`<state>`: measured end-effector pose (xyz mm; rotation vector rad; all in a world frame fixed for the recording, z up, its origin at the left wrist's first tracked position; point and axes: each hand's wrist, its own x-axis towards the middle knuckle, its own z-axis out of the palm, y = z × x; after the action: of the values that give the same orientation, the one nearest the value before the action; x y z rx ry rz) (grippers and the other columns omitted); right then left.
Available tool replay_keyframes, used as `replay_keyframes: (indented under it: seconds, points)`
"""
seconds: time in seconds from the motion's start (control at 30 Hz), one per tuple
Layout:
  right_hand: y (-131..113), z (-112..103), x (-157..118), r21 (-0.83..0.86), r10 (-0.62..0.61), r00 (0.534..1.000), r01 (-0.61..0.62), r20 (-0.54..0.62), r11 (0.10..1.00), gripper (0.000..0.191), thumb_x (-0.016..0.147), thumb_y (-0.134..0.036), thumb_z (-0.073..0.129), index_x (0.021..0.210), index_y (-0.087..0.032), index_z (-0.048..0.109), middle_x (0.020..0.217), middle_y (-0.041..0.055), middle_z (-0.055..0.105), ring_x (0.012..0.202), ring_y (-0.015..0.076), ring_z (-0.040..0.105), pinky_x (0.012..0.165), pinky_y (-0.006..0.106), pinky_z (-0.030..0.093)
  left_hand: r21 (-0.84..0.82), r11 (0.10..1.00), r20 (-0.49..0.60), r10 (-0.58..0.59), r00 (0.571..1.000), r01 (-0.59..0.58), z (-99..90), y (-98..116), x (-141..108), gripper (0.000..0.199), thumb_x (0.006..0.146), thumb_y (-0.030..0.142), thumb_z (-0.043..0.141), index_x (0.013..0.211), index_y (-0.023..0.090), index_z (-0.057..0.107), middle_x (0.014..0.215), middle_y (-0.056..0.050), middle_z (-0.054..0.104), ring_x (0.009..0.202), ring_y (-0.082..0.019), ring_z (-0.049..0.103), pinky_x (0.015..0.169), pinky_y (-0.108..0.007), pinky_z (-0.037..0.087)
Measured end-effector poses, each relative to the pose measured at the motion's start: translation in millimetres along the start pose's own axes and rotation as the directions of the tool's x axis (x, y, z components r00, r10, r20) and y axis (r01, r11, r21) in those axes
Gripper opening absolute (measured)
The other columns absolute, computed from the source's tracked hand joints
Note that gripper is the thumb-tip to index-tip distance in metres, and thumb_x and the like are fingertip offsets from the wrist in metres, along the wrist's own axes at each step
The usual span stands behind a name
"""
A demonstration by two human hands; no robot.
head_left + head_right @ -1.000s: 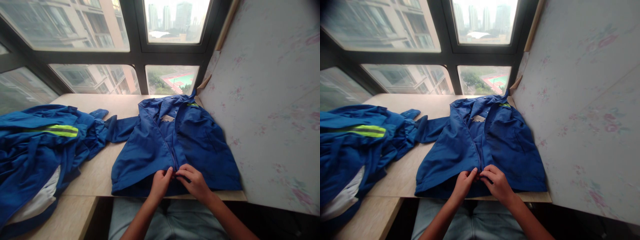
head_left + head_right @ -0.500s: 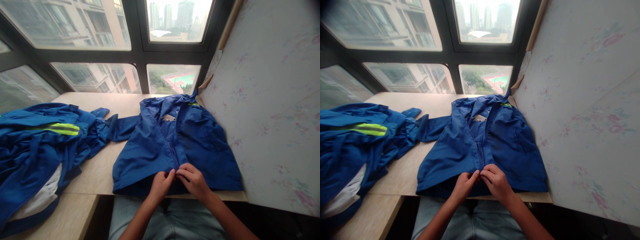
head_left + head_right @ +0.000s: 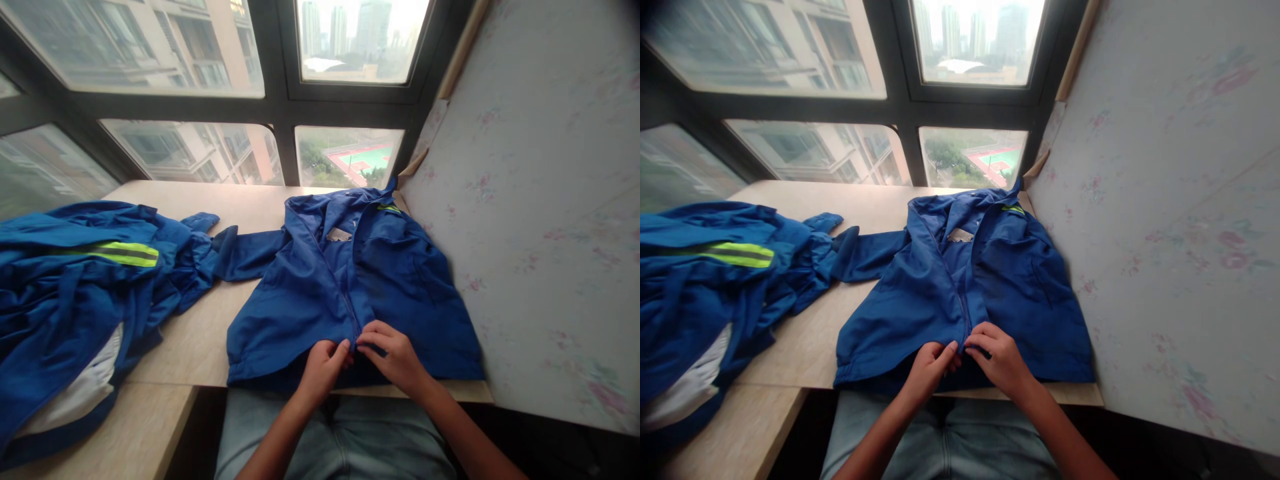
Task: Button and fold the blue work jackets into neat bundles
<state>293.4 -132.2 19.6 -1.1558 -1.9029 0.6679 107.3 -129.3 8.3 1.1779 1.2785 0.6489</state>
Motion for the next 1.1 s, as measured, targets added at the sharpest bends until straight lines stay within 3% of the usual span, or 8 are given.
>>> replay_keyframes:
  seconds: [0.17, 0.5, 1.1]
  points:
    - [1.3, 1.0, -8.9, -0.006, -0.031, 0.999, 0.031, -0.034, 1.000, 0.010, 0.091, -0.017, 0.063, 0.094, -0.023, 0.071, 0.090, 0.0040, 0.067, 0.081, 0.0158, 0.066, 0.074, 0.026, 0.056, 0.002, 0.998, -0.008, 0.058, 0.998, -0.058, 0.6, 9.4, 4.0, 0.051, 0.087, 0.058, 0.051, 0.067, 0.014, 0.067, 0.064, -0.005, 0.066, 0.060, -0.016, 0.057, 0.061, -0.026, 0.041]
    - [-1.1, -1.1, -7.9, -0.037, -0.058, 0.998, 0.057, -0.025, 0.998, 0.012, 0.092, -0.019, 0.061, 0.097, -0.023, 0.072, 0.090, 0.0045, 0.068, 0.081, 0.0168, 0.067, 0.074, 0.027, 0.058, 0.227, 0.961, -0.040, 0.173, 0.984, -0.159, 3.5, 9.8, 4.6, 0.048, 0.091, 0.054, 0.048, 0.070, 0.015, 0.066, 0.063, -0.002, 0.064, 0.059, -0.014, 0.052, 0.058, -0.025, 0.034]
    - [-5.3, 4.7, -7.6, -0.061, -0.067, 0.996, 0.063, -0.061, 0.996, 0.014, 0.092, -0.017, 0.060, 0.097, -0.023, 0.071, 0.087, 0.0048, 0.067, 0.080, 0.0169, 0.066, 0.073, 0.028, 0.057, 0.397, 0.910, -0.095, 0.171, 0.981, -0.120, 8.5, 10.8, 3.1, 0.058, 0.091, 0.059, 0.042, 0.056, 0.017, 0.058, 0.052, -0.002, 0.055, 0.050, -0.013, 0.045, 0.052, -0.028, 0.024]
